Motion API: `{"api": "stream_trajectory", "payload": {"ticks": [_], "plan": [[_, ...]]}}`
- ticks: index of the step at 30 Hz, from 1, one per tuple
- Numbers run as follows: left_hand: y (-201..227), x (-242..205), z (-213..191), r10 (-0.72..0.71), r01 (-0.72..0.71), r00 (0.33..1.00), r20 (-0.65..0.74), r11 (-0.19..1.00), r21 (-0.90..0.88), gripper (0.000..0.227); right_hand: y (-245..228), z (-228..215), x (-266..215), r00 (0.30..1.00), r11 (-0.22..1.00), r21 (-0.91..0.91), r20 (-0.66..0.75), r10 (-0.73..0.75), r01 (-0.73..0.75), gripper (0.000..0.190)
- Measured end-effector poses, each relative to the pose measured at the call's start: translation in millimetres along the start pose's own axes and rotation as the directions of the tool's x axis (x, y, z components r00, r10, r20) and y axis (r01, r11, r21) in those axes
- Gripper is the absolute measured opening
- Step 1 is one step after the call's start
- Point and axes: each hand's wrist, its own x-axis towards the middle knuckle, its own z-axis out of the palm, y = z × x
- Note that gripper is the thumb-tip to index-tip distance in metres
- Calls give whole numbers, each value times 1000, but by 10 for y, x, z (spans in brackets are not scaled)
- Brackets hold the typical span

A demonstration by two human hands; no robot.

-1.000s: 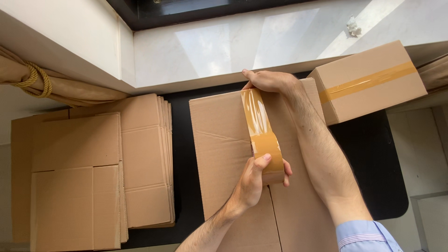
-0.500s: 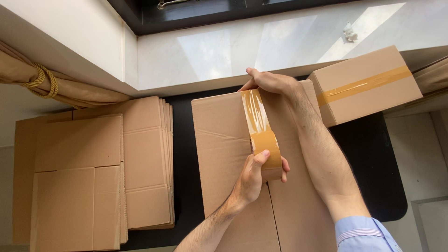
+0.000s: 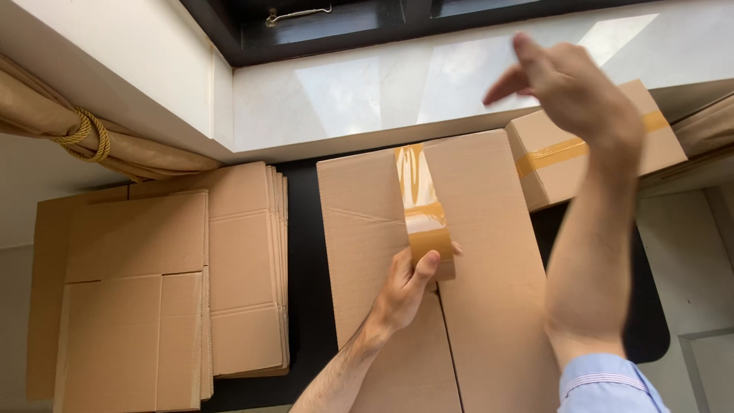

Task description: The person picks up a flat cardboard piece from a stack, folds it into a box shape, and uses a roll of tape and scissors to secure the bottom flaps. Then the person flips the box over, folds the top flaps, and applies tape to seal the box.

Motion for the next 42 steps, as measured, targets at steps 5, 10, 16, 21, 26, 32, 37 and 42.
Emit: {"api": "stream_trajectory", "payload": {"ticks": [5, 10, 16, 21, 26, 32, 37, 42], "plan": [[-247, -278, -17, 120, -97, 992, -41, 927, 361, 49, 342, 611, -738, 851, 940, 167, 400, -341, 299, 43], [-332, -576, -6, 96, -85, 995, 10, 826, 557, 79, 469, 1331, -1274, 892, 841, 461, 194, -408, 284, 42], [-746, -1532, 474, 68, -329, 943, 325, 311, 891, 90, 622, 1874, -1371, 919, 819, 456, 7, -395, 348, 34], [-857, -1611, 463, 267, -451, 840, 472, -140, 881, 101, 643, 1942, -1255, 816, 719, 423, -98, -569, 552, 37], [-763, -1410, 332, 216, -519, 836, 505, 9, 855, 85, 552, 1911, -1234, 925, 778, 500, -215, -314, 380, 30], [-748, -1072, 125, 302, -538, 788, 537, -88, 838, 75, 291, 1838, -1465, 950, 614, 727, -204, -236, 309, 35], [-798, -1022, 67, 332, -582, 762, 557, -28, 813, 65, 345, 1859, -1468, 970, 535, 810, -175, -169, 240, 27], [-889, -927, -19, 375, -602, 749, 546, 40, 798, 61, 246, 1866, -1672, 979, 491, 850, -129, -157, 190, 23]]}}
